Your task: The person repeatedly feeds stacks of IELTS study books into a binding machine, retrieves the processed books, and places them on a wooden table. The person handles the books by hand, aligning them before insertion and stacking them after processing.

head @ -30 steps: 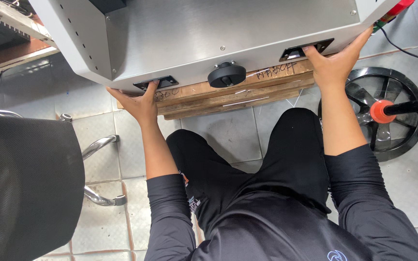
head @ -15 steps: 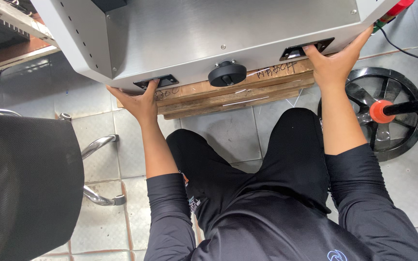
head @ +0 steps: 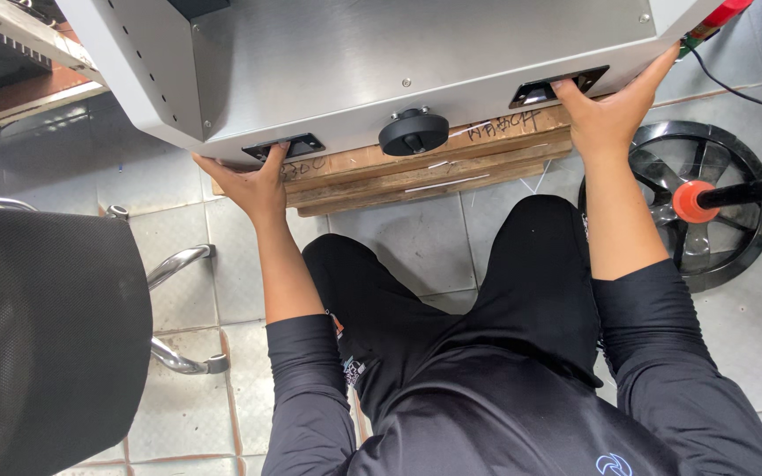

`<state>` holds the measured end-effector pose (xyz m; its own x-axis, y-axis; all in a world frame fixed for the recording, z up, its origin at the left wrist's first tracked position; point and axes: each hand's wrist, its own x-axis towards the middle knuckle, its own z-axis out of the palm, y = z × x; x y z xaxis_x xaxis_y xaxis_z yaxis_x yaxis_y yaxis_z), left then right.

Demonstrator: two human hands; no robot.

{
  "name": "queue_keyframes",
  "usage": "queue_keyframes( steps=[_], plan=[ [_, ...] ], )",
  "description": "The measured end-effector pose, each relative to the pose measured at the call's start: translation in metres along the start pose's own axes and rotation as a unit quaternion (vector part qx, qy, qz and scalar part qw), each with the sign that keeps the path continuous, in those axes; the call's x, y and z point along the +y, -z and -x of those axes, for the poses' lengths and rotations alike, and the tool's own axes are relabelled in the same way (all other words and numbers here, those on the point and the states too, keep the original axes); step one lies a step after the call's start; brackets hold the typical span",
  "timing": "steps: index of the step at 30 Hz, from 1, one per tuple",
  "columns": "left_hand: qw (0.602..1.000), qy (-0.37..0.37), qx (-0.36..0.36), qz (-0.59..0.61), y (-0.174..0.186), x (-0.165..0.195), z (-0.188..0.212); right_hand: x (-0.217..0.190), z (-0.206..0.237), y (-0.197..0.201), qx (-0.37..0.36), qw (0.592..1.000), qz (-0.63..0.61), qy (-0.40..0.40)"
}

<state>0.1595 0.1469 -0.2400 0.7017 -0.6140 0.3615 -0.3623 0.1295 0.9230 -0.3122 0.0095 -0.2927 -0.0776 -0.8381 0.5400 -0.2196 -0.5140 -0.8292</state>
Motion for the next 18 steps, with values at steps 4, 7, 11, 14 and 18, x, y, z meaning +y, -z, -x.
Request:
queue_keyframes(
  steps=[4,7,11,14,18],
  plan=[
    [1.0,0.0,-0.001,0.011,0.0002,-0.0009,-0.0009,-0.0015,-0.0019,-0.0013,0.004,1.0,0.011,0.007],
    [1.0,0.001,0.001,0.0,0.0001,-0.0013,-0.0015,-0.0029,-0.0027,-0.0017,0.005,1.0,0.005,0.006],
    [1.0,0.006,0.001,-0.006,-0.0001,-0.0012,-0.0025,-0.0051,-0.0032,-0.0022,0.004,1.0,-0.001,0.004],
    [1.0,0.015,0.002,-0.021,-0.0004,-0.0009,-0.0028,-0.0056,-0.0031,-0.0023,0.006,1.0,0.004,0.003],
    [1.0,0.009,0.0,-0.011,-0.0003,-0.0006,-0.0021,-0.0049,-0.0032,-0.0021,0.008,1.0,0.005,0.003]
  ],
)
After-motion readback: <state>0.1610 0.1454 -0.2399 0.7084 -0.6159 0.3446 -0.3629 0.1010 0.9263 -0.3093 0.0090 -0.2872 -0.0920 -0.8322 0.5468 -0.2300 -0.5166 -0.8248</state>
